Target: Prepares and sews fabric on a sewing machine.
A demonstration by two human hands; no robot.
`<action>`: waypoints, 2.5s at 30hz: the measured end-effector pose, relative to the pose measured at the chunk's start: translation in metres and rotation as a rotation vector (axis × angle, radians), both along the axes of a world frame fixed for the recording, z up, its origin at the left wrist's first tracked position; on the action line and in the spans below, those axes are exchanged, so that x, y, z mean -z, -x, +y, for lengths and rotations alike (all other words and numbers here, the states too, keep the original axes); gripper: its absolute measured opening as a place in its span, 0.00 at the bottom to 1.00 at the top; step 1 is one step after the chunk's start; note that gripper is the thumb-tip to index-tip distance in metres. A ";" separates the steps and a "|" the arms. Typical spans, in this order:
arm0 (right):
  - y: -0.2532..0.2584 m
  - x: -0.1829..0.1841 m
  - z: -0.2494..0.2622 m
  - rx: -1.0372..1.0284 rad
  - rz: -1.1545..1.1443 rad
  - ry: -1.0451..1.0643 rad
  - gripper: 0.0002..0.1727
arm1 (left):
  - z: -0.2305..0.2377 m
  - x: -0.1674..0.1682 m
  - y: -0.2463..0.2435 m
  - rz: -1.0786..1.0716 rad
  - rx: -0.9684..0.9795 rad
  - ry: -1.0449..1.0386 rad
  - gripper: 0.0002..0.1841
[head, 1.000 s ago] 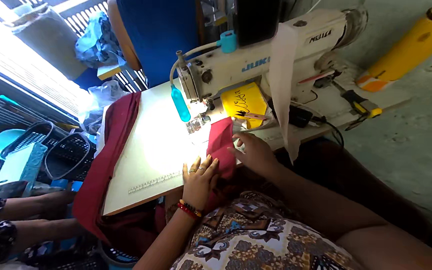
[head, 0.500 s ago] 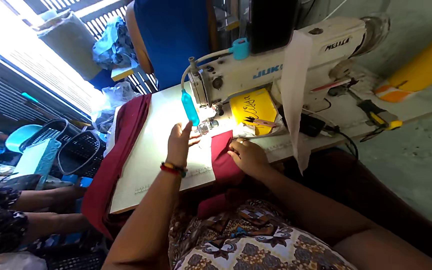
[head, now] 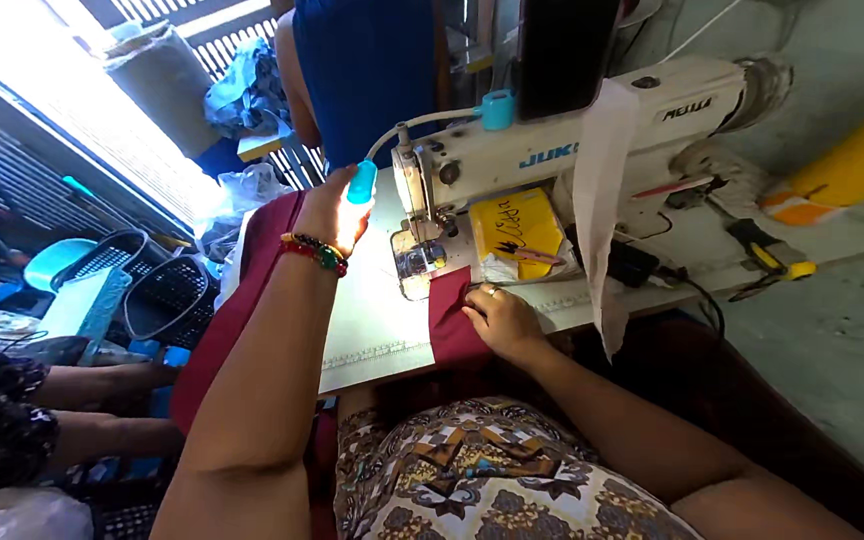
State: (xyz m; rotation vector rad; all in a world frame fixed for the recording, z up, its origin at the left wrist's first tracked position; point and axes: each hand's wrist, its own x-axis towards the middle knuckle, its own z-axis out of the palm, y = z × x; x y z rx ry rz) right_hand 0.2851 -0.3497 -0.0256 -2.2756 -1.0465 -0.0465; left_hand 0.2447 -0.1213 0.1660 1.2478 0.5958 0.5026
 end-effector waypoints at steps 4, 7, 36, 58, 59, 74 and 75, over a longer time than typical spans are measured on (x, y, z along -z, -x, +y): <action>0.004 0.025 -0.007 0.019 -0.310 -0.331 0.13 | -0.029 0.035 0.047 0.146 -0.013 -0.197 0.22; 0.024 0.012 -0.008 -0.052 -0.489 -0.388 0.12 | -0.073 0.086 0.090 0.241 0.153 -0.350 0.17; 0.080 -0.007 -0.012 -0.464 0.529 -0.654 0.11 | -0.006 0.101 0.229 0.503 0.682 -0.588 0.23; 0.090 -0.008 -0.034 -0.202 0.539 -0.821 0.10 | 0.089 0.154 0.338 0.706 -0.693 -0.664 0.17; 0.090 -0.008 -0.036 -0.198 0.539 -0.807 0.10 | 0.093 0.159 0.335 0.705 -0.718 -0.665 0.17; 0.079 0.008 -0.016 -0.108 0.606 -0.714 0.09 | 0.137 0.150 0.324 0.969 -0.521 -0.857 0.20; 0.078 0.009 -0.015 -0.116 0.619 -0.713 0.09 | 0.139 0.151 0.324 0.962 -0.502 -0.834 0.20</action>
